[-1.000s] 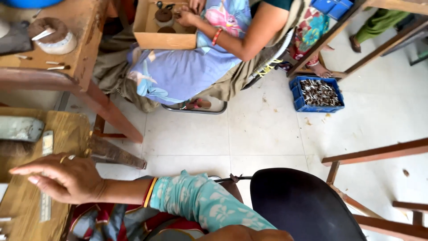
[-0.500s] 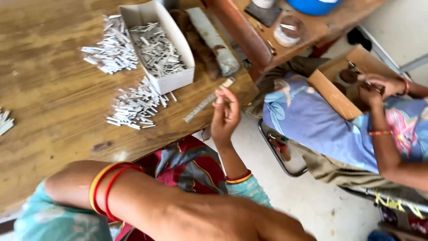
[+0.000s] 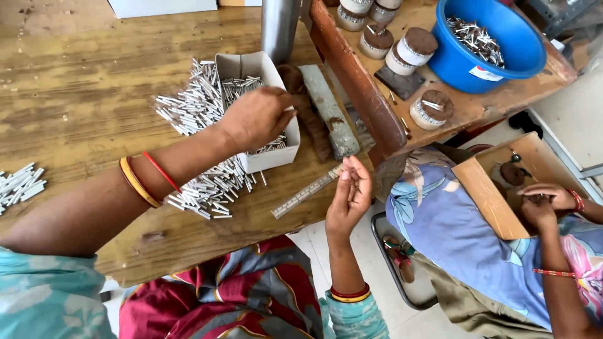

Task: The person sorts and assembles small cylindrical metal parts at a workbench.

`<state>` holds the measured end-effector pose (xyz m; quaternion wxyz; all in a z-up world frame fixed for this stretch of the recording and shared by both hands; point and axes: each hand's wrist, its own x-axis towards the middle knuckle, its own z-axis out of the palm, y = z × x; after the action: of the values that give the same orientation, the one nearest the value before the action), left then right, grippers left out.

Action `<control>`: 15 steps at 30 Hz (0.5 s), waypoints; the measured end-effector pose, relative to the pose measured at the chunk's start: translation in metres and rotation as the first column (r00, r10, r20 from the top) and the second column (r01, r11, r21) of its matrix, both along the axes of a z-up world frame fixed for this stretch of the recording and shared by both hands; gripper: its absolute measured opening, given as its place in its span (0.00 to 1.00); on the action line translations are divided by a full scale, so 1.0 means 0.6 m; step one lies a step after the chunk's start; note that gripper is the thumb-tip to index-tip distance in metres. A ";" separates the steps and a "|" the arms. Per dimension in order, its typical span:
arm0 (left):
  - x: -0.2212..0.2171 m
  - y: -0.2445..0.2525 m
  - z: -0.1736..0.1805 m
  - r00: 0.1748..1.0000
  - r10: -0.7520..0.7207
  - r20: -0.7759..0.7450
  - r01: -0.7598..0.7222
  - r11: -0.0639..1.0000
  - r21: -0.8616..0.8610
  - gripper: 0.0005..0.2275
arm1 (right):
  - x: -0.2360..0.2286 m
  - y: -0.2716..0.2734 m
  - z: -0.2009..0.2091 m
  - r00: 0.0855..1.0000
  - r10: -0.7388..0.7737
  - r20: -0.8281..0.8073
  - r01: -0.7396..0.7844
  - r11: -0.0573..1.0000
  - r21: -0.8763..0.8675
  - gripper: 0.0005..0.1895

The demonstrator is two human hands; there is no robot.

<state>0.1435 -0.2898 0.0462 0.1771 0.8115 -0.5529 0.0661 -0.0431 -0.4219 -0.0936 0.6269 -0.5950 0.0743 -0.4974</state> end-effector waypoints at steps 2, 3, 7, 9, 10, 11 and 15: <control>0.030 -0.027 0.034 0.973 0.175 -0.151 -0.175 0.984 0.012 0.10 | 0.009 -0.011 0.014 0.999 0.024 -0.021 -0.025 0.999 -0.044 0.16; 0.076 -0.048 0.011 0.973 0.173 -0.155 -0.173 0.985 0.014 0.10 | 0.019 -0.018 0.017 0.999 0.022 -0.025 -0.023 0.999 -0.042 0.16; 0.247 -0.133 -0.086 0.939 0.238 -0.246 -0.257 0.965 -0.046 0.13 | 0.065 -0.050 0.042 0.991 0.108 -0.078 -0.115 0.989 -0.097 0.17; 0.255 -0.143 -0.073 0.926 0.296 -0.233 -0.302 0.953 0.012 0.15 | 0.087 -0.073 0.069 0.981 0.142 -0.131 -0.158 0.980 -0.120 0.17; 0.224 -0.132 -0.035 0.898 0.375 -0.229 -0.332 0.920 0.207 0.20 | 0.098 -0.087 0.087 0.970 0.100 -0.224 -0.157 0.954 -0.255 0.18; 0.190 -0.118 -0.001 0.865 0.454 -0.212 -0.346 0.848 0.401 0.26 | 0.104 -0.097 0.101 0.949 0.046 -0.312 -0.169 0.910 -0.378 0.18; 0.215 -0.083 -0.020 0.926 0.366 -0.096 -0.283 0.838 0.466 0.27 | 0.153 -0.139 0.082 0.923 -0.073 -0.378 -0.177 0.791 -0.586 0.19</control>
<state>0.2723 -0.3395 0.0343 0.0229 0.9148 -0.3888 -0.1065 0.0484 -0.5051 -0.0444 0.3884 -0.8518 0.0138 -0.3513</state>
